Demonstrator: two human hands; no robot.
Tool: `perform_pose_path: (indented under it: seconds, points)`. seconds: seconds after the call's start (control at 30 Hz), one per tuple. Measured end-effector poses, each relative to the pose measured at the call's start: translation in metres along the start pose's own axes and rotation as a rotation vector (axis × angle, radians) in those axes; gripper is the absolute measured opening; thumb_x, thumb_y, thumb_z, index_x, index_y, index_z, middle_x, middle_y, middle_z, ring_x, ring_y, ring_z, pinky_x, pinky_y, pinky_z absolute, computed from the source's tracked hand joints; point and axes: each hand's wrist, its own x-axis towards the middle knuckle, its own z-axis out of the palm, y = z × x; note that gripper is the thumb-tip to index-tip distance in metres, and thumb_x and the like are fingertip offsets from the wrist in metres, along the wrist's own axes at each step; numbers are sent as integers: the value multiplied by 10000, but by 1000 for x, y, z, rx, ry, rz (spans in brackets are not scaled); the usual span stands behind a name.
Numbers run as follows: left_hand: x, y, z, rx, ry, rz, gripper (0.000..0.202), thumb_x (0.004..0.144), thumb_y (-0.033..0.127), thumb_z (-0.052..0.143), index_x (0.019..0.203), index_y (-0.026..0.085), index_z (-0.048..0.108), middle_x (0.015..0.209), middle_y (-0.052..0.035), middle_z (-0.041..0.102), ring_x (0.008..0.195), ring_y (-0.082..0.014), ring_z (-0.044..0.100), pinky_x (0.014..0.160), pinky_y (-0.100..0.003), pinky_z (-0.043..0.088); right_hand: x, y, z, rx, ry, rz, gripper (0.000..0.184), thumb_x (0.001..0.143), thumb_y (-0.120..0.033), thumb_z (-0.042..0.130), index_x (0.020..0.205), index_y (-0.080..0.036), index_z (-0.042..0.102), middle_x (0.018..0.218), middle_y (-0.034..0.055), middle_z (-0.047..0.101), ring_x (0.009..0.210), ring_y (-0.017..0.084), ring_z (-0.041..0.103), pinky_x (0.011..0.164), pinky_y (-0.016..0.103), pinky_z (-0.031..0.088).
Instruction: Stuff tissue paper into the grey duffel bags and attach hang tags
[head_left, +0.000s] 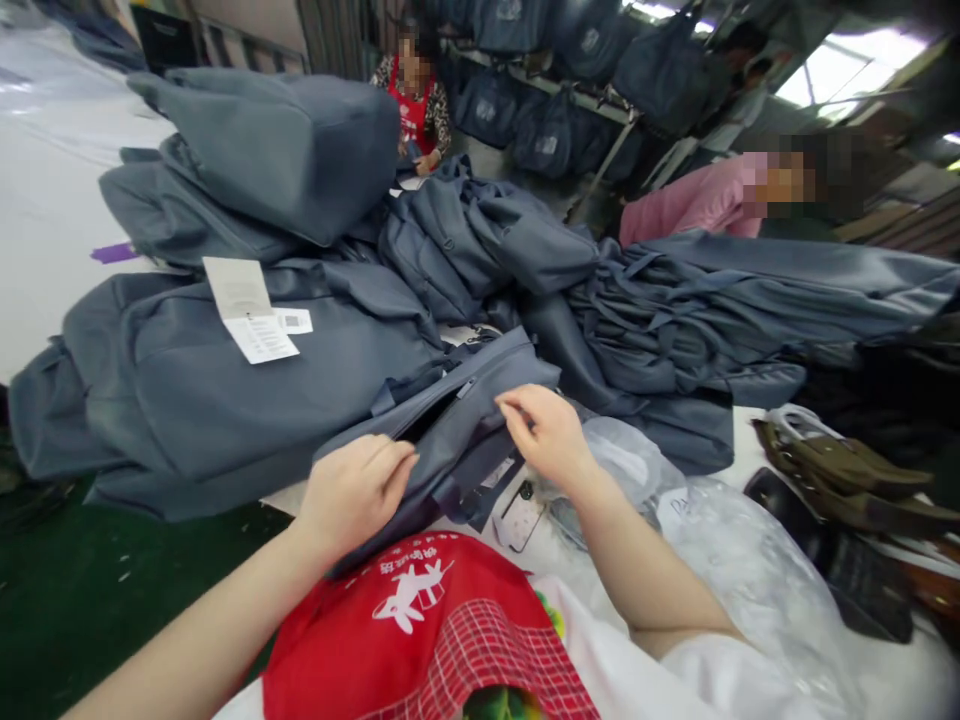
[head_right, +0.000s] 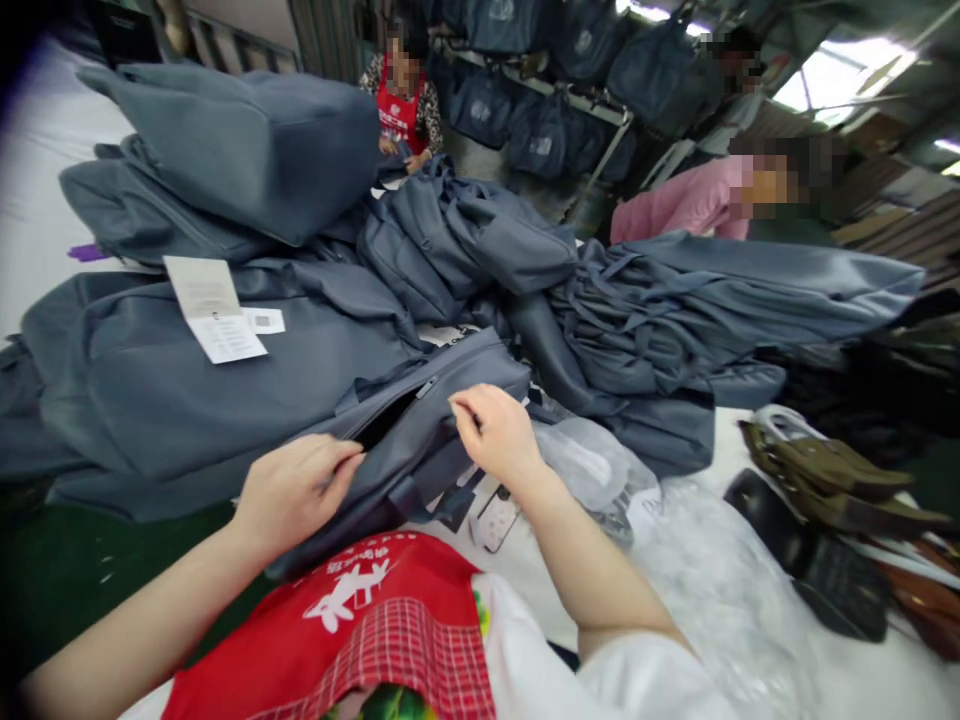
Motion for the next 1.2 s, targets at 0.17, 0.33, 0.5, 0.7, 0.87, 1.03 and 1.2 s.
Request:
perform_pose_path:
  seconds: [0.17, 0.33, 0.5, 0.7, 0.87, 1.03, 1.2]
  points:
    - [92, 41, 14, 208, -206, 256, 394, 908, 162, 366, 1272, 186, 514, 1063, -124, 594, 888, -235, 605, 693, -326, 479, 12, 34, 10, 12, -6, 5, 644, 798, -110, 481, 1427, -198, 376, 1494, 112, 352, 1009, 197, 609, 935, 365, 485]
    - [134, 46, 22, 437, -295, 438, 316, 917, 126, 325, 1094, 116, 588, 923, -143, 607, 838, -252, 599, 626, -328, 447, 35, 50, 25, 56, -114, -143, 751, 730, -49, 467, 1455, -194, 335, 1547, 84, 266, 1249, 227, 489, 1046, 378, 412]
    - [138, 33, 14, 559, -304, 507, 368, 921, 97, 263, 1084, 66, 591, 920, -171, 602, 815, -265, 584, 577, -339, 403, 63, 55, 30, -68, -117, -170, 700, 772, -117, 564, 1437, -181, 356, 1496, 97, 350, 1185, 258, 539, 996, 383, 448]
    - [148, 19, 11, 536, -297, 424, 301, 910, 80, 319, 961, 75, 616, 874, -164, 594, 786, -255, 578, 582, -329, 375, 81, 53, 35, -282, -192, -249, 573, 822, -230, 624, 1365, -206, 443, 1347, 99, 499, 977, 261, 635, 809, 361, 508]
    - [134, 10, 0, 627, -326, 467, 269, 922, 84, 326, 941, 104, 594, 879, -125, 591, 778, -236, 557, 578, -316, 360, 89, 49, 49, -400, -191, -304, 391, 931, -238, 467, 1320, -199, 462, 1283, 113, 537, 883, 228, 648, 709, 329, 483]
    - [83, -30, -24, 635, -359, 400, 225, 880, 69, 396, 849, 146, 604, 825, -108, 588, 724, -231, 548, 565, -322, 369, 106, 52, 52, -463, -181, -292, 283, 998, -249, 315, 1126, -169, 555, 1087, 108, 605, 826, 209, 643, 655, 300, 432]
    - [-38, -93, -14, 525, -527, 194, 298, 839, 39, 385, 850, 170, 653, 830, -112, 628, 750, -257, 598, 618, -352, 447, 137, 62, 46, -476, -109, -167, 286, 998, -294, 345, 1129, -140, 548, 1098, 141, 600, 896, 248, 634, 702, 323, 429]
